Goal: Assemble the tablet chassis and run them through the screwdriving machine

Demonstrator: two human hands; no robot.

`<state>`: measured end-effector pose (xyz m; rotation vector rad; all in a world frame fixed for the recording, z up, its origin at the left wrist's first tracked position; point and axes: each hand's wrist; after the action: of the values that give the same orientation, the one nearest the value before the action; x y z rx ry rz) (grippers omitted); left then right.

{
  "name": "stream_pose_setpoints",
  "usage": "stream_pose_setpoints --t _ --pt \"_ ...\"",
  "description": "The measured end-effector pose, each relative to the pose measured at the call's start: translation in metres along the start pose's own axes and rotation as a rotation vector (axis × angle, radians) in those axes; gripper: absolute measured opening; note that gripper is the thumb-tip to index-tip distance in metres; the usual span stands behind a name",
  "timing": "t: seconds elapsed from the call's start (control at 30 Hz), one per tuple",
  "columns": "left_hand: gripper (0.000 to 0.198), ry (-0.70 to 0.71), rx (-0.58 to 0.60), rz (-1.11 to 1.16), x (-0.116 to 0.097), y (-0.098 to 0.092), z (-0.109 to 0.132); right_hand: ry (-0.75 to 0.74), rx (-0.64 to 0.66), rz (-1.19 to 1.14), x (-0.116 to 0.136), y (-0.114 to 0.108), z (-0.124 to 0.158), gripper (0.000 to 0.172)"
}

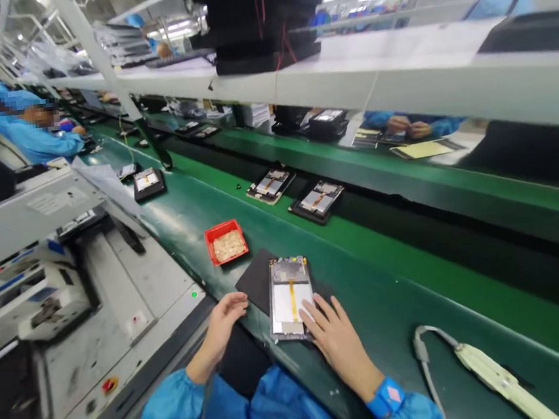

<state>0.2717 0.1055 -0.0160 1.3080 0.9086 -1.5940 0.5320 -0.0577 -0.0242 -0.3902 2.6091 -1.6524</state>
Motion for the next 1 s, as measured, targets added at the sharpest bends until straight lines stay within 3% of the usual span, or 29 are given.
stream_pose_setpoints --t 0.07,0.13,0.23,0.3,0.4,0.47,0.53,0.6,0.7,0.77,0.87,1.0 --pt "0.025 0.157 -0.016 -0.356 0.014 -0.007 0.022 0.03 0.094 -0.02 0.004 0.0 0.003 0.054" --pt "0.032 0.292 0.075 -0.622 0.024 -0.011 0.041 0.098 0.106 -0.071 0.007 -0.003 0.003 0.056" --pt "0.035 0.411 0.22 -0.835 0.039 -0.009 0.055 0.195 0.014 -0.166 0.013 -0.005 -0.002 0.04" --pt "0.028 0.46 0.243 -0.866 0.051 -0.006 0.055 0.216 -0.051 -0.233 0.02 -0.004 -0.006 0.033" --pt "0.019 0.484 0.192 -0.738 0.063 -0.004 0.05 0.213 -0.103 -0.325 0.033 -0.002 -0.012 0.029" --pt "0.016 0.433 0.091 -0.56 0.062 -0.004 0.048 0.251 -0.137 -0.401 0.043 -0.003 -0.015 0.027" --pt "0.007 0.281 -0.043 -0.307 0.054 -0.004 0.048 0.345 -0.168 -0.502 0.055 -0.004 -0.019 0.024" --pt "0.014 0.074 -0.136 -0.007 0.041 -0.001 0.049 0.478 -0.148 -0.623 0.069 -0.003 -0.026 0.021" --pt "0.03 -0.113 -0.13 0.311 0.021 0.01 0.052 0.676 -0.005 -0.882 0.091 0.006 -0.04 0.021" --pt "0.032 -0.123 -0.109 0.376 0.012 0.02 0.053 0.804 0.05 -1.084 0.101 0.015 -0.049 0.026" --pt "0.029 -0.1 -0.092 0.377 0.006 0.031 0.054 0.968 -0.013 -1.238 0.106 0.024 -0.056 0.032" --pt "0.015 0.014 -0.011 0.171 0.0 0.033 0.057 0.992 -0.115 -1.25 0.098 0.022 -0.054 0.03"
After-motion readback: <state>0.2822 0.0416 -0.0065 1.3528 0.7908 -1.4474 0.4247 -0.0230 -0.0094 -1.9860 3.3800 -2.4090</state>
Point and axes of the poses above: each hand's wrist, its own z-axis away from the middle knuckle, its own y-axis out of the palm, x = y × z, and after that the axes turned 5 degrees about -x, right-handed
